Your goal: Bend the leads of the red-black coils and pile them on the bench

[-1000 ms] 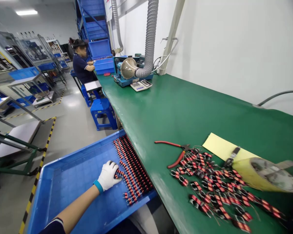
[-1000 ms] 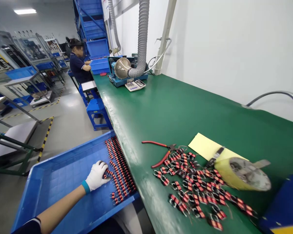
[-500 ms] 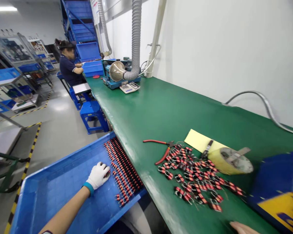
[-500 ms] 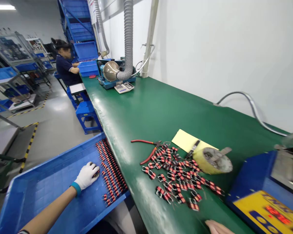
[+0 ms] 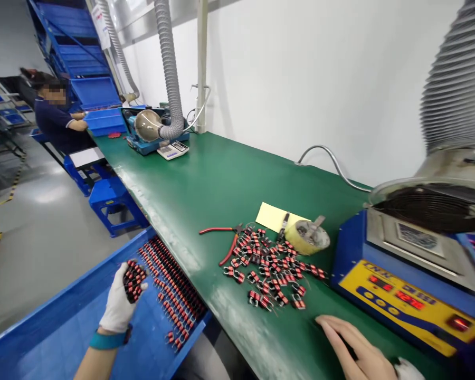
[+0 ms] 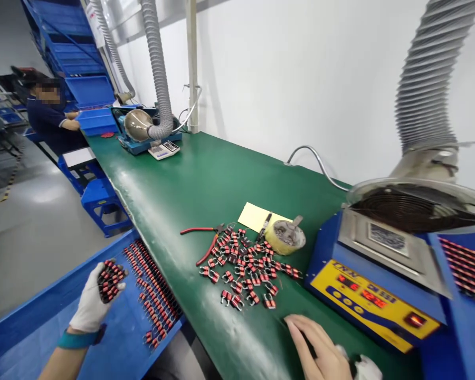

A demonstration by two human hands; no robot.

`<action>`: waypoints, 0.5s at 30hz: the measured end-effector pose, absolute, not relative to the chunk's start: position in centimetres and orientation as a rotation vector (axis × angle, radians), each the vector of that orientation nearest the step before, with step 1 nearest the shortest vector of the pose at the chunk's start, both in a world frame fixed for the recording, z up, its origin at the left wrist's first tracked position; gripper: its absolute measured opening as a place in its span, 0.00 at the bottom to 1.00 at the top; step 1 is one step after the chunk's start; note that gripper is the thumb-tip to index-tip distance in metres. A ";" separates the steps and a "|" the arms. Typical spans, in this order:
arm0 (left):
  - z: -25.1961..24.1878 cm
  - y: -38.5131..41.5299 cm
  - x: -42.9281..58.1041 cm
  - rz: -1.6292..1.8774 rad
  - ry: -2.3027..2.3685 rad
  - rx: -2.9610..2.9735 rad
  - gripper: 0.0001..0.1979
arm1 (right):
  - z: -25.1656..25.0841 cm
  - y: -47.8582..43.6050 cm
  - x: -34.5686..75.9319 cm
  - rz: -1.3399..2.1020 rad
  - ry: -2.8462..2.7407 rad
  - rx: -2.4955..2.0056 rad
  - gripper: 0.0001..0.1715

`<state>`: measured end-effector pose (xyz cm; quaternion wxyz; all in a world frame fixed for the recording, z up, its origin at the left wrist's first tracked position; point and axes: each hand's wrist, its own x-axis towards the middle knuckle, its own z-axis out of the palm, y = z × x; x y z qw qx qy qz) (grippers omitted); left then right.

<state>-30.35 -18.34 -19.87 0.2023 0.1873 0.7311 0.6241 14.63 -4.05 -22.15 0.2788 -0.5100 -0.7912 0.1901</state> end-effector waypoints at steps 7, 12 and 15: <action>-14.4 -11.3 -18.3 0.979 1.536 1.885 0.07 | -20.1 -4.7 13.4 0.518 -2.066 -1.351 0.27; -16.7 -8.4 -13.9 0.384 1.190 2.503 0.08 | -19.6 -4.8 13.1 0.565 -2.068 -1.328 0.21; -16.9 -6.1 -14.5 0.244 1.150 2.645 0.08 | -19.2 -4.8 12.9 0.582 -2.058 -1.321 0.22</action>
